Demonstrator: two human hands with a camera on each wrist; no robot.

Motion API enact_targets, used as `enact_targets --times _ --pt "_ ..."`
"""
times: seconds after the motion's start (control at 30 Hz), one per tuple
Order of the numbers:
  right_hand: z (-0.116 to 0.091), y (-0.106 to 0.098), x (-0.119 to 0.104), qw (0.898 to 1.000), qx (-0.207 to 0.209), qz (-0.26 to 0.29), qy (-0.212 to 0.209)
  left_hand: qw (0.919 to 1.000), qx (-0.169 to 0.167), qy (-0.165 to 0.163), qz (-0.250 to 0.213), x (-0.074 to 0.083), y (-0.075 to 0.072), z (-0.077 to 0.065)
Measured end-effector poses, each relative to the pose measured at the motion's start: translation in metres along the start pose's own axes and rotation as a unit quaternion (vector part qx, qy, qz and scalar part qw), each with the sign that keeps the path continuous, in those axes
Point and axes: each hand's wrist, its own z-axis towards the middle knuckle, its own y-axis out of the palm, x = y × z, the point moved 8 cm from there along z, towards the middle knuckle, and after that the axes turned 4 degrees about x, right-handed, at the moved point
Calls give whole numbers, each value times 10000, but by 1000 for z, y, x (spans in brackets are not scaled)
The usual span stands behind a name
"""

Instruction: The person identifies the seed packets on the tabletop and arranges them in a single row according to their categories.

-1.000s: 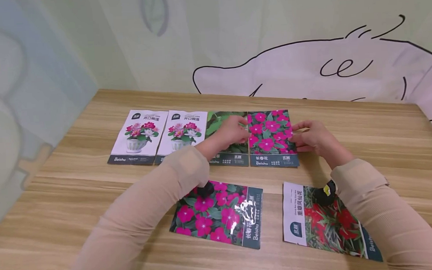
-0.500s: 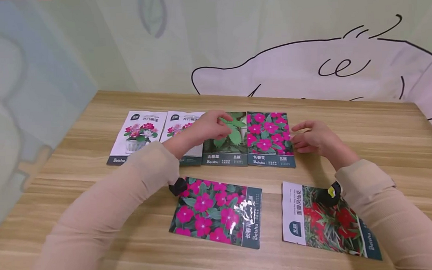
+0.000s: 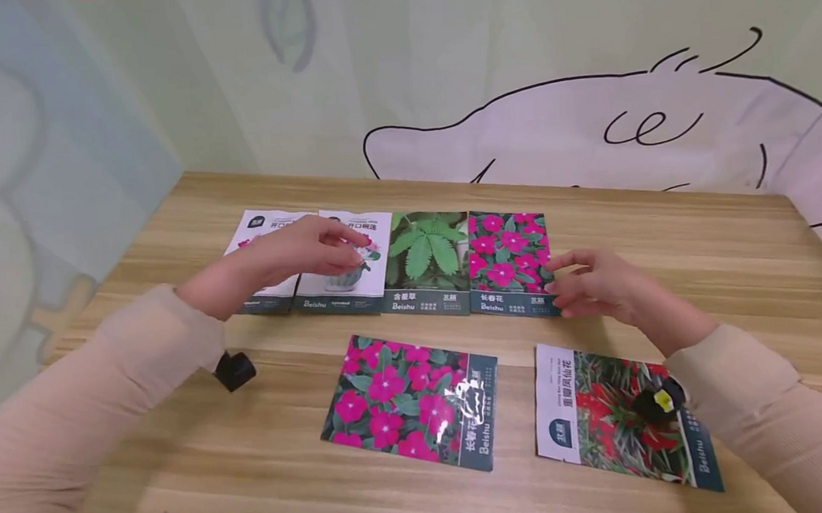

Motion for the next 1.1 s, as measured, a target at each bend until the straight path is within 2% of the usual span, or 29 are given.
enact_targets --times 0.13,0.27,0.4,0.5,0.63,0.83,1.1 --pt "-18 5 16 9974 -295 571 313 9982 -194 -422 -371 -20 -9 -19" --pt "-32 17 27 9909 -619 1124 405 9908 -572 -776 -953 -35 -6 -38" --pt "-43 37 37 9805 -1211 1509 338 9851 -980 -981 -1014 -47 3 -50" --pt "-51 51 37 9723 -1619 1677 185 9828 -1131 -1076 -989 -53 8 -55" --pt "-58 61 33 9687 -1677 1831 70 9779 -1285 -1212 -1120 -59 17 -59" --pt "-67 82 35 9608 -1860 2045 219 9690 -1576 -1344 -1346 -66 34 -67" --pt "-64 101 39 9623 -1627 2136 426 9659 -1484 -1509 -1489 -69 48 -70"
